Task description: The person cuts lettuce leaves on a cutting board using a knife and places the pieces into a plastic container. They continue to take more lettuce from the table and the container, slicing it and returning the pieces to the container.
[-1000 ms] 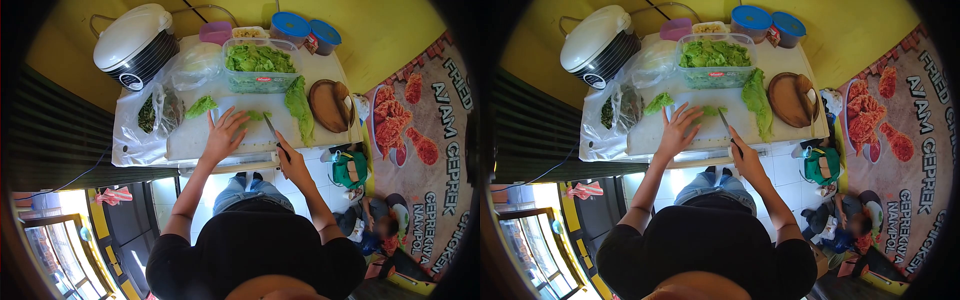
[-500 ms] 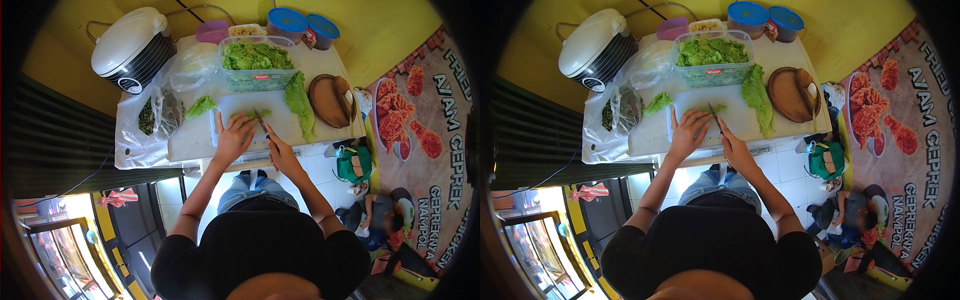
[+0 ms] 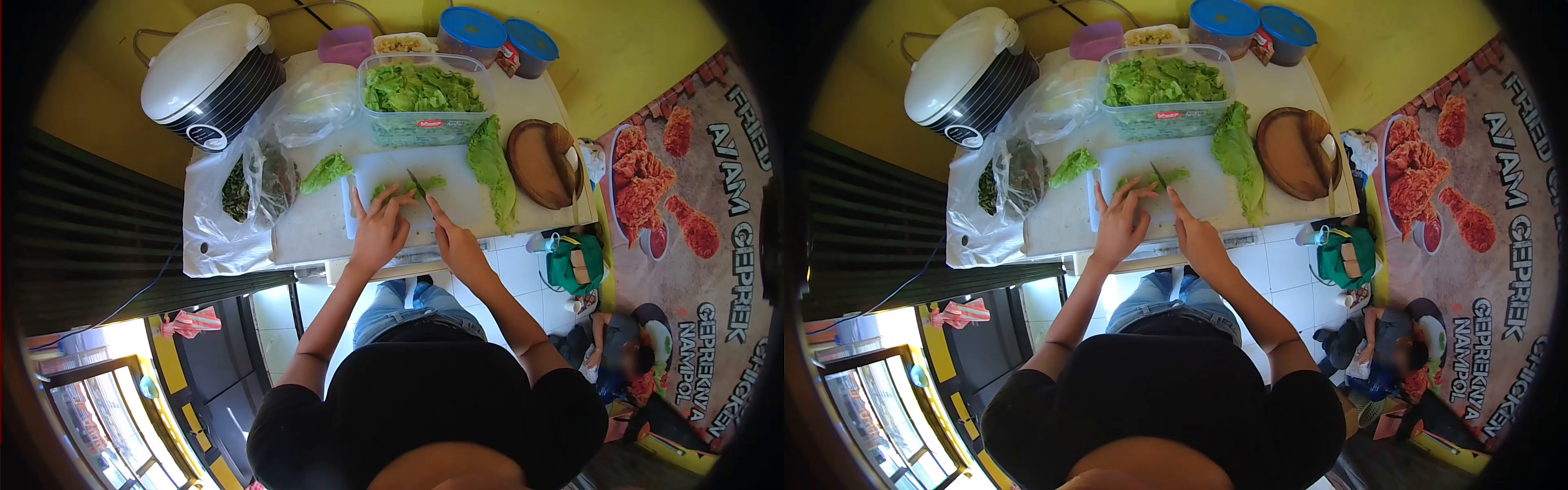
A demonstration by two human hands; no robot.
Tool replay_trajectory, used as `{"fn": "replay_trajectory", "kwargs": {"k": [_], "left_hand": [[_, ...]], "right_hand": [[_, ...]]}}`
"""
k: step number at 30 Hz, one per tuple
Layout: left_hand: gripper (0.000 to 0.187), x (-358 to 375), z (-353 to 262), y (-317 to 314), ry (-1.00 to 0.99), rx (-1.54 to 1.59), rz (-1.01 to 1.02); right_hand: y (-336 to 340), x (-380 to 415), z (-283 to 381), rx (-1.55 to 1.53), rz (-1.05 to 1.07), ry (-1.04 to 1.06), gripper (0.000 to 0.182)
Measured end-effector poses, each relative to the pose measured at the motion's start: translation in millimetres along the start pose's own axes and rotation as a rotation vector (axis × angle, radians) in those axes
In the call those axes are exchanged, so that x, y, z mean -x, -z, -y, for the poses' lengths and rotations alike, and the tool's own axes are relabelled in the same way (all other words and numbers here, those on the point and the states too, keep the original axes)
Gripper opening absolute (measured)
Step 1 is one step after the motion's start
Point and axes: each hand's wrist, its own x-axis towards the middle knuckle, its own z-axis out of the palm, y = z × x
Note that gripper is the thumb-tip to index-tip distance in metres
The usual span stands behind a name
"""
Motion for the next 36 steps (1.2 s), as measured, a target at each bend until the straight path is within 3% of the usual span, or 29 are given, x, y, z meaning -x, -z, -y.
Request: {"fn": "replay_trajectory", "kwargs": {"k": [3, 5, 6, 8, 11, 22, 25, 31, 36], "left_hand": [[0.029, 0, 1, -1, 0.007, -0.015, -0.003], [0.028, -1, 1, 0, 0.012, -0.010, -0.008], [0.028, 0, 0, -1, 0.021, -0.003, -0.010], [0.028, 0, -1, -1, 0.027, -0.008, -0.003], [0.029, -2, -1, -2, 0.046, -0.004, -0.012], [0.036, -16, 9, 34, 0.122, 0.073, -0.171], [0.024, -4, 25, 50, 0.121, -0.017, -0.089], [0.029, 17, 38, 43, -0.013, -0.146, 0.042], [0.031, 19, 11, 29, 0.076, -0.239, -0.036]], "right_hand": [[0, 0, 4, 0.046, 0.056, -0.082, 0.058], [-5, 16, -12, -0.010, -0.159, 0.212, 0.058], [-1, 24, -10, -0.008, -0.156, 0.211, 0.058], [11, 36, -3, -0.059, 0.019, -0.041, 0.053], [25, 30, 12, -0.275, 0.123, -0.212, 0.052], [27, 11, 18, -0.503, 0.120, -0.205, 0.050], [19, 13, 16, -0.504, 0.134, -0.166, 0.050], [14, 12, 21, -0.536, 0.179, -0.183, 0.051], [6, 10, 33, -0.531, 0.205, -0.195, 0.051]]}}
